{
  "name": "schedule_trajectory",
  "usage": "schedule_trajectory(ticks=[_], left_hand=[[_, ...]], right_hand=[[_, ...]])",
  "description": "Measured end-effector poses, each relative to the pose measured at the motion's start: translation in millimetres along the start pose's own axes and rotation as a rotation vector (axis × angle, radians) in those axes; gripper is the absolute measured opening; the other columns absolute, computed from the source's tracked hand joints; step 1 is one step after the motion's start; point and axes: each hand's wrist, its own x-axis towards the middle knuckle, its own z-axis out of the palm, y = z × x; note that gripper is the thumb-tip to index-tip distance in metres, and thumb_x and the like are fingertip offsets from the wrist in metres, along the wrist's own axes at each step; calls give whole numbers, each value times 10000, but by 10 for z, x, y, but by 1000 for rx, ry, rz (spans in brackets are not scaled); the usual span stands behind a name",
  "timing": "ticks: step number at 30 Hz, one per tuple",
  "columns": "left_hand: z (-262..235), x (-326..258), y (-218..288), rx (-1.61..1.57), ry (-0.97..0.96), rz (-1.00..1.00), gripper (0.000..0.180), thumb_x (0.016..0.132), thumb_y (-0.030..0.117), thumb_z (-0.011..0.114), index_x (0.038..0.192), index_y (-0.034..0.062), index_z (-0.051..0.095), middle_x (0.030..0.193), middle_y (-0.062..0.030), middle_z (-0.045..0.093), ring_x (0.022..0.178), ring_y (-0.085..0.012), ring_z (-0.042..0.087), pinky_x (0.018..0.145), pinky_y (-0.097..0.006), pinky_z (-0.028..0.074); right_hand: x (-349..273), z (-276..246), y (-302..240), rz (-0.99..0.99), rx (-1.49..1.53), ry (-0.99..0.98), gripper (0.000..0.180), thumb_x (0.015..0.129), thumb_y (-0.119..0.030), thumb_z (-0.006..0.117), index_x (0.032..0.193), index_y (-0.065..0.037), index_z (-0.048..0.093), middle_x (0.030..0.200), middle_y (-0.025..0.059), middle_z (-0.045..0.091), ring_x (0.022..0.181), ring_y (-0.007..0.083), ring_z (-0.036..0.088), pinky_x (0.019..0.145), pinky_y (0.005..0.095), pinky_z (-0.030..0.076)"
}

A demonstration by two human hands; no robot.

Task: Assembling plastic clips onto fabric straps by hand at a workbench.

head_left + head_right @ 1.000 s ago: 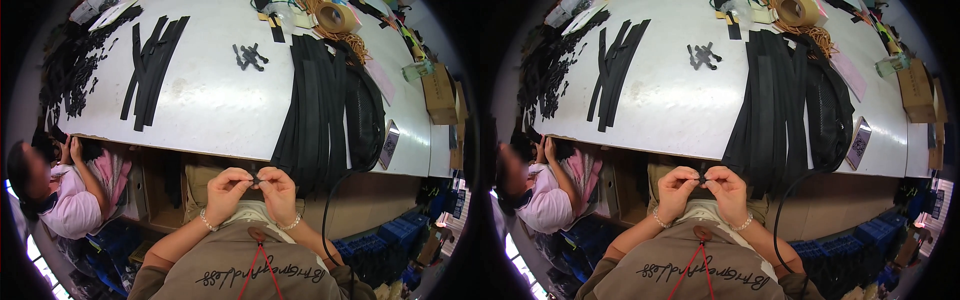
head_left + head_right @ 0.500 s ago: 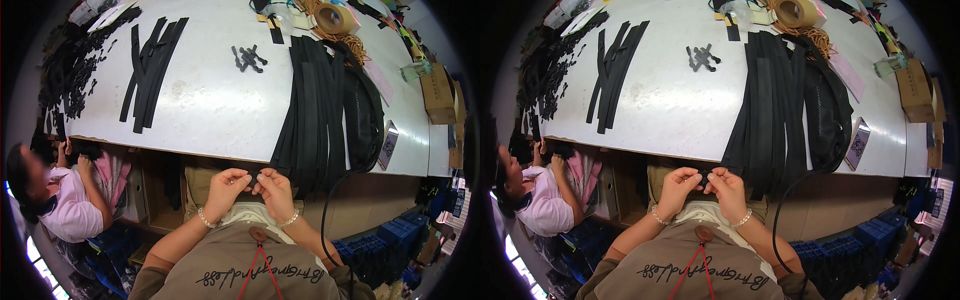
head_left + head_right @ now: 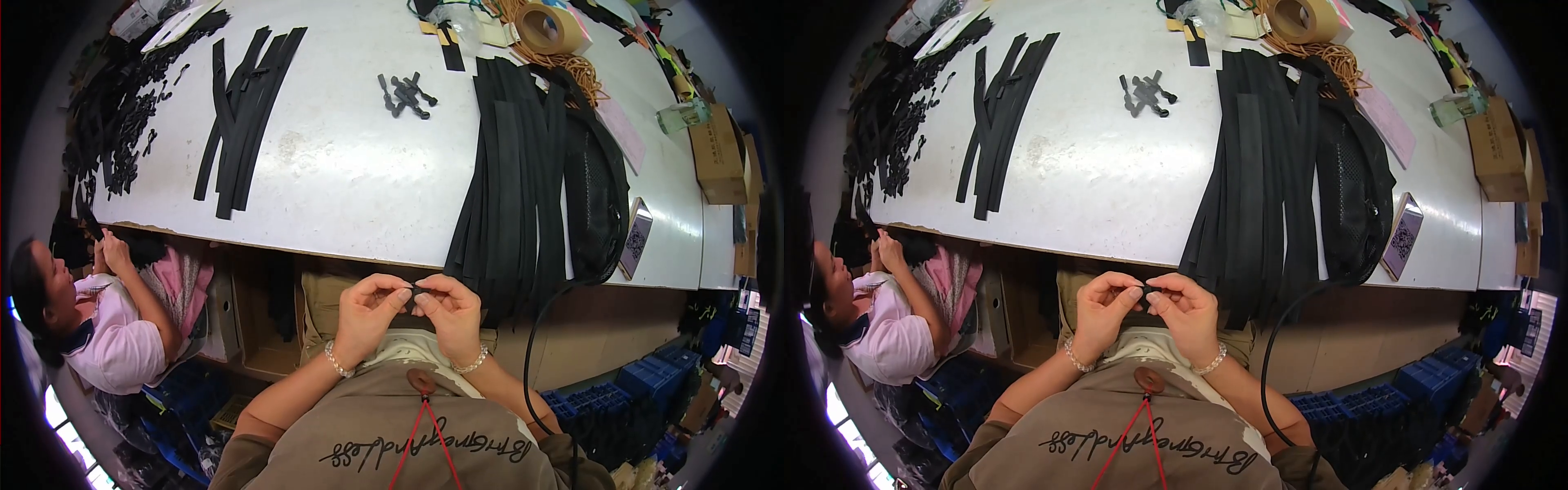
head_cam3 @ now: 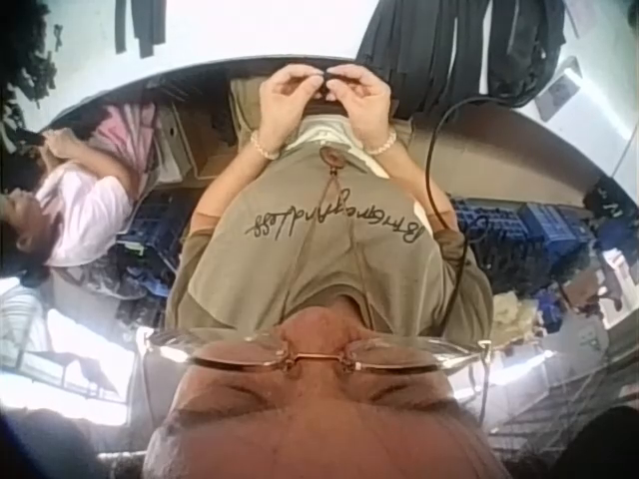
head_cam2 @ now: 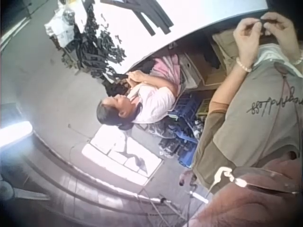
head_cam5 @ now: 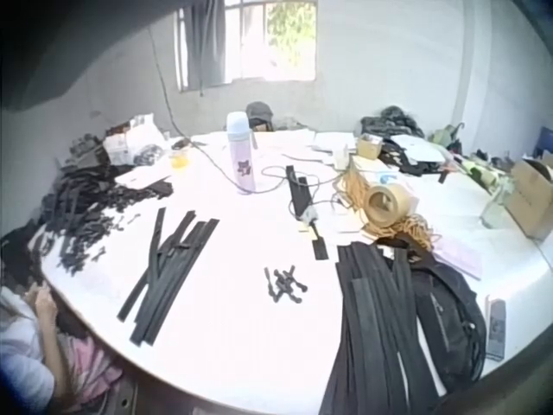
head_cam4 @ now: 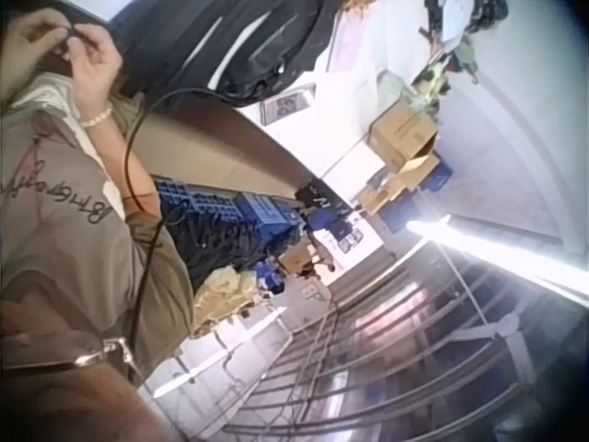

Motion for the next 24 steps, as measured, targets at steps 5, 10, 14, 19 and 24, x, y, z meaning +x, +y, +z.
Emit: schedule_trajectory(ticks=[5,10,14,19,24], left_hand=[[22,-19,5,-26,22,11,76,831,14,617,900,-16,607,868,-42,625,733,-71,568,654,-206,494],[5,8,-2,0,44,-46,92,827,31,628,904,-17,610,831,-33,630,714,-62,569,634,-194,490],[-71,99,-90,-129,84,-346,114,845,86,620,911,-7,622,799,-35,635,675,-60,575,603,-186,488],[-40,202,-123,-242,71,-421,107,871,112,583,906,21,629,786,-21,633,662,-62,576,560,-176,477],[-29,226,-216,-282,105,-408,96,864,102,586,900,27,635,780,-23,636,659,-68,574,547,-186,468]], right_hand=[[10,-3,22,-88,-28,-7,186,812,77,582,992,31,602,926,72,591,706,78,568,622,189,481],[-2,-51,67,51,-9,38,148,828,38,581,975,42,588,862,68,602,700,106,585,623,216,498],[59,-67,73,389,339,162,55,855,-46,578,884,0,578,745,42,583,643,128,570,604,257,495],[169,-89,125,480,412,207,48,854,-72,585,827,-39,566,710,26,558,619,117,537,584,263,465],[194,-30,154,475,453,277,54,847,-73,592,814,-41,565,700,21,555,618,106,526,587,252,444]])
